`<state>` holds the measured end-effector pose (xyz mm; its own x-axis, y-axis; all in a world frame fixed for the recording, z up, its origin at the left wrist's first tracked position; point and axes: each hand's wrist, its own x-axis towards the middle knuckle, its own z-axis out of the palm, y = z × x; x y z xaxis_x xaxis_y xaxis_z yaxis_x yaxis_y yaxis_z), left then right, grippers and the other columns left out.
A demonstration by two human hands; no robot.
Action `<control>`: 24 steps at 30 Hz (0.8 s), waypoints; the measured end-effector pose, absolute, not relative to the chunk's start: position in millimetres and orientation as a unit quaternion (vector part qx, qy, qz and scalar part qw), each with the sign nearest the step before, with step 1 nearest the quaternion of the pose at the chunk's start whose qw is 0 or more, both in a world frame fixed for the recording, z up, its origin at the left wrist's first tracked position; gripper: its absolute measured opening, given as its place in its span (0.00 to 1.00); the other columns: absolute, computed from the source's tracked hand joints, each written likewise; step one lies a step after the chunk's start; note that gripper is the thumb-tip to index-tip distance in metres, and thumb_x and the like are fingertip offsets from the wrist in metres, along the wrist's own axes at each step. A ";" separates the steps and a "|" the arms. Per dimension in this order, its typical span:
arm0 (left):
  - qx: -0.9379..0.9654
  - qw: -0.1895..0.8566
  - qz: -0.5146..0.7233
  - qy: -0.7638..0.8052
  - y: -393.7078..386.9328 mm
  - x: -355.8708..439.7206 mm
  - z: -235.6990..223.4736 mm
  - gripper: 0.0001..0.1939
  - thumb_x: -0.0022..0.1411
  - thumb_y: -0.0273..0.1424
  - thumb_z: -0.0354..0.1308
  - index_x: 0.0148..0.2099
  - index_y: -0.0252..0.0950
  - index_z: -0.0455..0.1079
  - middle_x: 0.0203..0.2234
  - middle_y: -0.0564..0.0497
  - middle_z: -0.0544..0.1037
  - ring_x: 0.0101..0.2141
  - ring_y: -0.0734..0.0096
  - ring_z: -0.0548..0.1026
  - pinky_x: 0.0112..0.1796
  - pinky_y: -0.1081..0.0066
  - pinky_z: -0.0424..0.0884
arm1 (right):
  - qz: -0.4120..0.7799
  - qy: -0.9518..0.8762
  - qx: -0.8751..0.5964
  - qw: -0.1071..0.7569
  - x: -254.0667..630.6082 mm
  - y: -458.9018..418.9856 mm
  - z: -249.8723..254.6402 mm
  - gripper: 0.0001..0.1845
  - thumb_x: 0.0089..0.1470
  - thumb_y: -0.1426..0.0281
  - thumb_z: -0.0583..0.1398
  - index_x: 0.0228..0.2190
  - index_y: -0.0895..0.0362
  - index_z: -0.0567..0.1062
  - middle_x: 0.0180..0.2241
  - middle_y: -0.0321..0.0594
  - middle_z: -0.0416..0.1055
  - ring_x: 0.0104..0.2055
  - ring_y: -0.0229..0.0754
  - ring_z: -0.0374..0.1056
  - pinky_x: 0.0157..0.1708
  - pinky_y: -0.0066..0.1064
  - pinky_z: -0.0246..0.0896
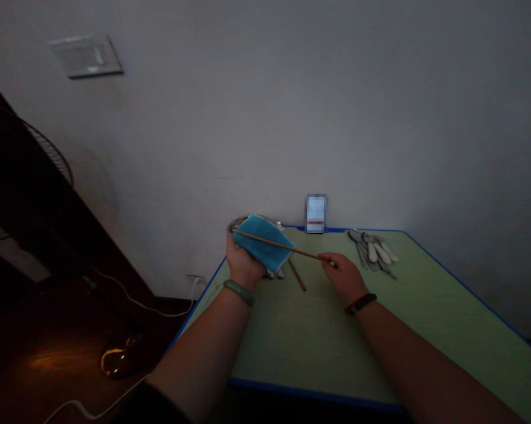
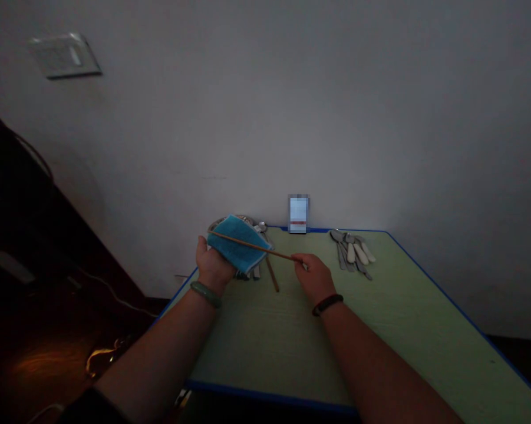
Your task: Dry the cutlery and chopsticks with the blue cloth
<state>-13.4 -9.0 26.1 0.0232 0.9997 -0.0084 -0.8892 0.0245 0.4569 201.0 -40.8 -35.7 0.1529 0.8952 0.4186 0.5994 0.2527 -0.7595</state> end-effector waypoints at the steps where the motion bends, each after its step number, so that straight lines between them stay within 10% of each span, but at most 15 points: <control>1: 0.173 0.697 0.676 0.164 -8.8 -12.4 24.9 0.37 0.63 0.57 0.39 0.56 0.35 0.71 0.50 0.39 0.78 0.54 0.46 0.72 0.55 0.46 0.64 | 0.146 -0.643 -0.588 0.469 200.1 -41.3 -35.7 0.17 0.54 0.66 0.54 0.39 0.55 0.81 0.41 0.44 0.78 0.44 0.47 0.72 0.47 0.42 0.65; 24: 0.184 0.731 0.623 0.211 -16.2 3.0 19.5 0.37 0.63 0.56 0.39 0.55 0.32 0.71 0.46 0.37 0.79 0.52 0.46 0.73 0.55 0.46 0.64 | -0.038 -0.782 -0.522 0.339 180.9 -50.8 -27.2 0.16 0.60 0.73 0.56 0.45 0.51 0.80 0.37 0.43 0.79 0.39 0.42 0.73 0.42 0.33 0.59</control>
<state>3.0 -16.2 19.5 0.1353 0.9877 -0.0790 -0.8331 0.1566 0.5306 180.9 -50.8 -27.2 -0.2260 0.7900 0.5699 0.8416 0.4529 -0.2941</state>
